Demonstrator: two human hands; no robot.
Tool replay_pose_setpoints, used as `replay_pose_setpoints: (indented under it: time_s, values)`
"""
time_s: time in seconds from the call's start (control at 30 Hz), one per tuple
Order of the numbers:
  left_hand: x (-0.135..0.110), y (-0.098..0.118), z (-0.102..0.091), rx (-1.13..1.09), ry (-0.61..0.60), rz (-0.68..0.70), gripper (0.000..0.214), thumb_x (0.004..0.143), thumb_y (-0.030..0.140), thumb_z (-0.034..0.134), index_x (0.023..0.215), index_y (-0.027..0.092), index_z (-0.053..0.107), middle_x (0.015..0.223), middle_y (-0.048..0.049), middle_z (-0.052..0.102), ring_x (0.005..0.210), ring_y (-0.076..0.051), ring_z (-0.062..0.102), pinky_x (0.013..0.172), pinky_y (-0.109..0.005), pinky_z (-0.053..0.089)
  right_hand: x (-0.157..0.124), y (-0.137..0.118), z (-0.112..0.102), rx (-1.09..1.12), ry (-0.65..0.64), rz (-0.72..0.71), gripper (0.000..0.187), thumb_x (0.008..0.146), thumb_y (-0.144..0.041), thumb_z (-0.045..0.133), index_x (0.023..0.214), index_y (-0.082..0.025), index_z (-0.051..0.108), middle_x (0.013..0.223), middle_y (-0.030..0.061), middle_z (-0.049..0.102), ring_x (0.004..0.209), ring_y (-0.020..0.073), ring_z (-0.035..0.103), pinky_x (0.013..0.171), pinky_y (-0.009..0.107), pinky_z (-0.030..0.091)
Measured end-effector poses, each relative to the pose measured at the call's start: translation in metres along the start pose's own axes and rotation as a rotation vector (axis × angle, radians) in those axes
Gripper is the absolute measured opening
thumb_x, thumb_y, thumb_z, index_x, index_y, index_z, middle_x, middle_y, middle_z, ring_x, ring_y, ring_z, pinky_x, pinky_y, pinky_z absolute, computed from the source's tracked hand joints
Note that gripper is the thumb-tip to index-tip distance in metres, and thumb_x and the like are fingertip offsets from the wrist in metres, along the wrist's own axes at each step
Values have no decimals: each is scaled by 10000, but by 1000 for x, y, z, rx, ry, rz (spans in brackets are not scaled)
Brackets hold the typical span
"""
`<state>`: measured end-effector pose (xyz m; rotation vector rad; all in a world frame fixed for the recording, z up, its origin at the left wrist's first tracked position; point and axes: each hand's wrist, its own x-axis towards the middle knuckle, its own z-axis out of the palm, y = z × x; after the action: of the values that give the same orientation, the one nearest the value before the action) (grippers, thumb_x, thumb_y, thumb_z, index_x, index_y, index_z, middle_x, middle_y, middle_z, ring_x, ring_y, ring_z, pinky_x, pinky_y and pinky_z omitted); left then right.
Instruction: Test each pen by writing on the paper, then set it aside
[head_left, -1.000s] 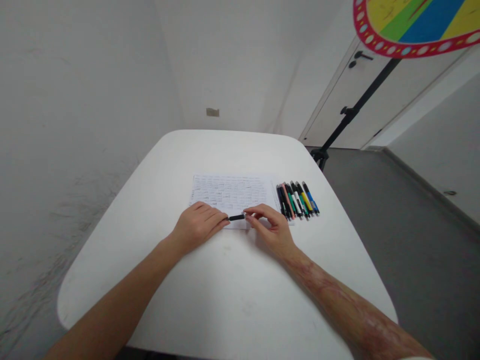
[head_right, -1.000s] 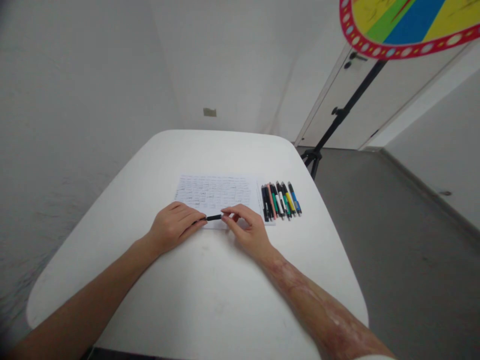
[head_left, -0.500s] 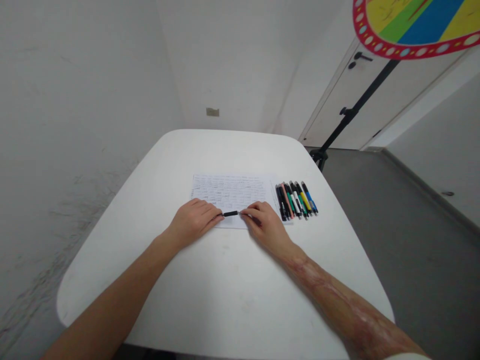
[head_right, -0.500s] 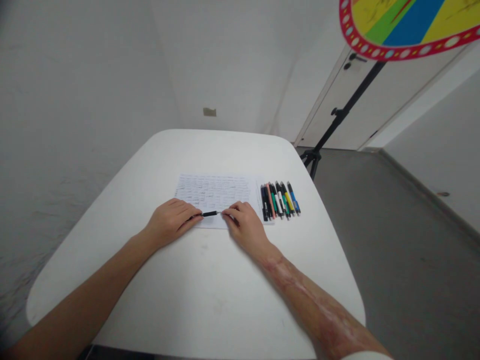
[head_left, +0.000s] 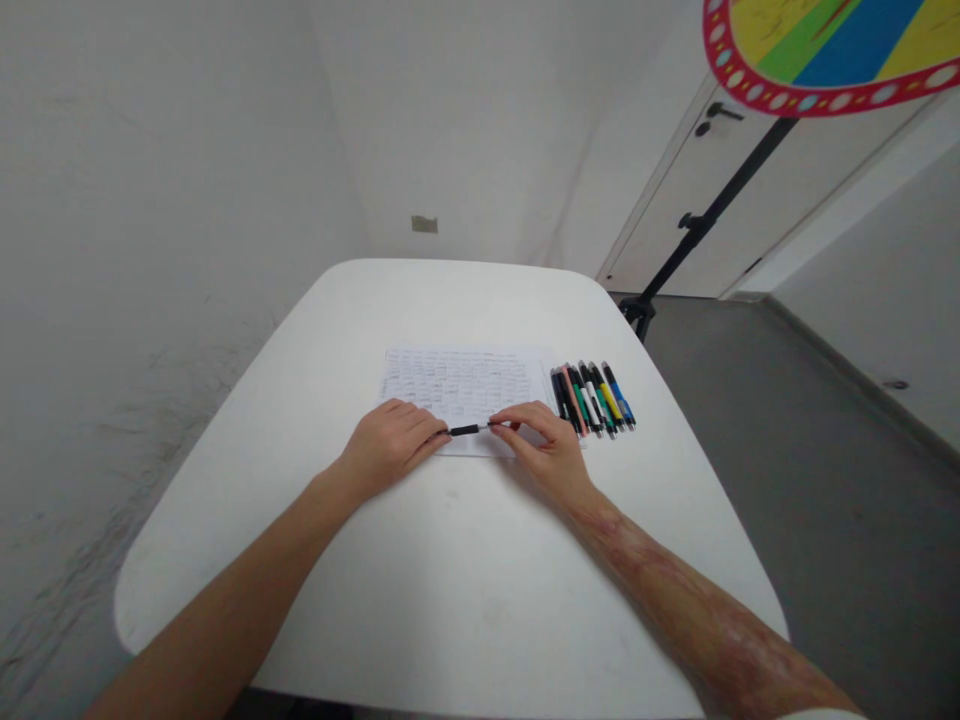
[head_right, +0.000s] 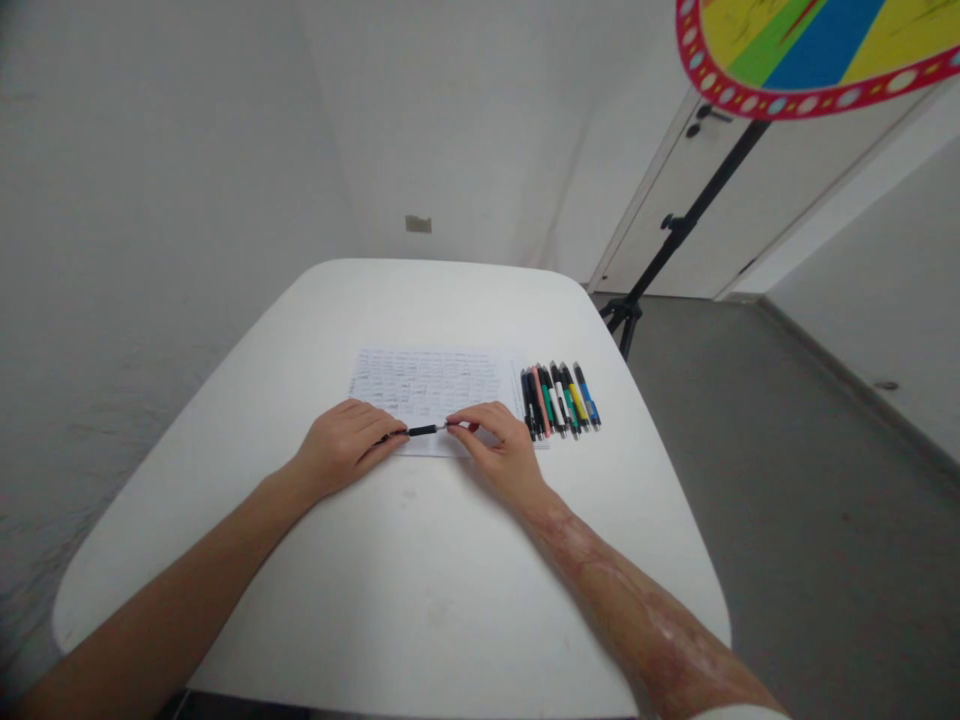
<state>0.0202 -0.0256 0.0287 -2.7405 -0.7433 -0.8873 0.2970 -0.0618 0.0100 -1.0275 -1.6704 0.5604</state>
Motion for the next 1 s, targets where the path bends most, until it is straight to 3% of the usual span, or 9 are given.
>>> replay_pose_setpoints:
  time_s: [0.6, 0.83, 1.0]
  values:
    - [2, 5, 3, -10, 16, 11, 185, 1139, 313, 606, 1059, 194, 722, 908, -27, 808, 825, -178, 742, 780, -346, 523, 1, -2, 1, 7, -78, -55, 85, 995, -308, 804, 1067, -309, 848, 980, 36, 839, 850, 223, 729, 819, 415, 607]
    - [6, 7, 2, 18, 41, 45, 179, 1138, 295, 612, 1055, 178, 720, 896, -26, 801, 817, -176, 737, 778, -343, 537, 0, 4, 1, -57, -102, -69, 63, 1033, -328, 773, 1044, -279, 811, 939, 34, 808, 856, 218, 701, 792, 380, 549]
    - [10, 11, 2, 46, 63, 83, 183, 1141, 286, 607, 1046, 170, 713, 891, -20, 801, 801, -168, 739, 778, -333, 547, 1, 4, 1, -160, -175, -12, 284, 1106, -331, 628, 850, -234, 707, 788, 36, 698, 787, 214, 621, 741, 371, 465]
